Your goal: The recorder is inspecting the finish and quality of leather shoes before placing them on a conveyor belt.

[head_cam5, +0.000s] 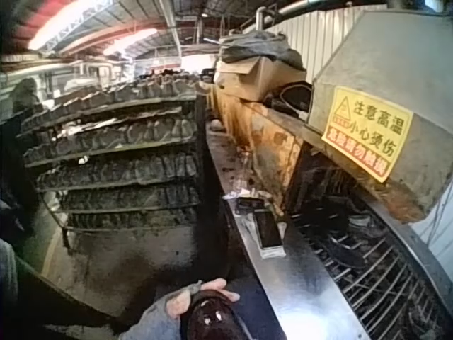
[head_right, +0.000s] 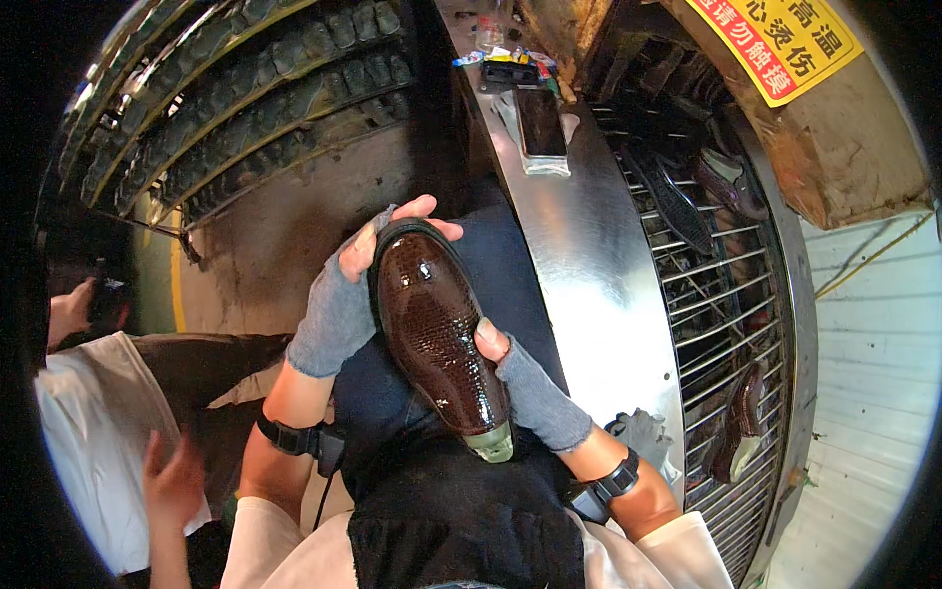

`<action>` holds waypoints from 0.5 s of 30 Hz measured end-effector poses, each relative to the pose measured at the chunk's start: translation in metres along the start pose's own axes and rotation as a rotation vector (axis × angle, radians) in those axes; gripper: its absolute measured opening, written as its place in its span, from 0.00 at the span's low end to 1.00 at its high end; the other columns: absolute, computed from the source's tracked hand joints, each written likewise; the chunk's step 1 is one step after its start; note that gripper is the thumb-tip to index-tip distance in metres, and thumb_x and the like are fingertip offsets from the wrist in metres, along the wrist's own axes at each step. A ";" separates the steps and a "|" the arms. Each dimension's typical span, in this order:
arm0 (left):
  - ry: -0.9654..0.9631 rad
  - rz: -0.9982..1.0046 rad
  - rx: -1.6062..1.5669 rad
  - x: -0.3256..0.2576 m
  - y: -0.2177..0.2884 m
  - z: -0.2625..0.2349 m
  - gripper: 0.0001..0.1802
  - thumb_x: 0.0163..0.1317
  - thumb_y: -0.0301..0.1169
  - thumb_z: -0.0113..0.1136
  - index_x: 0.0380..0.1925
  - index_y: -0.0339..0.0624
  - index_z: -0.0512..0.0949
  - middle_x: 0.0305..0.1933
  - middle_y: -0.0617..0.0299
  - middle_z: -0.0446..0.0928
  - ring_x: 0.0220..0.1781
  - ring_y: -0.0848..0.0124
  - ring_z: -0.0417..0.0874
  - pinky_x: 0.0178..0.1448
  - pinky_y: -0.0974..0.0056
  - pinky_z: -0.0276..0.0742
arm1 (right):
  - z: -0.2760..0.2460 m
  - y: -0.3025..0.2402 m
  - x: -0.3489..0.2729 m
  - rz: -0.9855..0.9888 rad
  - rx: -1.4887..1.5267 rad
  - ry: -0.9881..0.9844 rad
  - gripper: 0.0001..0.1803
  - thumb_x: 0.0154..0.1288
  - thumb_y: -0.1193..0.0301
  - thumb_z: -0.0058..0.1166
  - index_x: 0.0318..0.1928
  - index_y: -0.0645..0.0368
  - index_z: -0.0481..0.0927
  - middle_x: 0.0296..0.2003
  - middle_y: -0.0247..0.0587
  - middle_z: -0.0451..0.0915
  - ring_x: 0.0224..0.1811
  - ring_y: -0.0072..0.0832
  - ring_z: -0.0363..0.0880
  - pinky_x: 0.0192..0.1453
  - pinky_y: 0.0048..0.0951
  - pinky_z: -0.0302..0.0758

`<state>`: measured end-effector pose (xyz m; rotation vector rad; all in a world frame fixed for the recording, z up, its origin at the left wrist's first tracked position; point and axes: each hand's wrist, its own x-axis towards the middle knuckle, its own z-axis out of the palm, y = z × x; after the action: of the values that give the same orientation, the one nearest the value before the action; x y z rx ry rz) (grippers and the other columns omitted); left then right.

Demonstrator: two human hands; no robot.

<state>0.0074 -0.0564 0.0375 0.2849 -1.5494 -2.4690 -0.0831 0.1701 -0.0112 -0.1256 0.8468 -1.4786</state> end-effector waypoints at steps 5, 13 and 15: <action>0.005 -0.053 -0.054 -0.005 0.001 0.007 0.56 0.68 0.68 0.62 0.82 0.36 0.62 0.73 0.45 0.77 0.69 0.61 0.82 0.73 0.57 0.80 | 0.006 -0.005 -0.005 0.009 -0.012 -0.003 0.39 0.84 0.39 0.48 0.72 0.62 0.76 0.61 0.45 0.85 0.57 0.28 0.87 0.64 0.33 0.85; -0.008 0.033 0.258 -0.038 0.021 0.031 0.58 0.53 0.37 0.86 0.81 0.38 0.61 0.70 0.41 0.79 0.67 0.60 0.84 0.71 0.56 0.81 | 0.009 -0.002 -0.016 0.017 -0.236 0.041 0.48 0.76 0.30 0.52 0.64 0.67 0.82 0.49 0.44 0.90 0.49 0.27 0.90 0.53 0.29 0.86; -0.023 0.108 0.384 -0.044 0.026 0.029 0.55 0.53 0.31 0.84 0.80 0.38 0.62 0.67 0.41 0.81 0.64 0.59 0.86 0.69 0.55 0.83 | 0.008 0.002 -0.018 -0.017 -0.268 0.031 0.46 0.76 0.32 0.52 0.62 0.68 0.83 0.47 0.44 0.90 0.47 0.28 0.90 0.52 0.28 0.86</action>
<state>0.0441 -0.0299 0.0755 0.2250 -1.9874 -2.0885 -0.0748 0.1827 0.0012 -0.3105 1.0692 -1.3806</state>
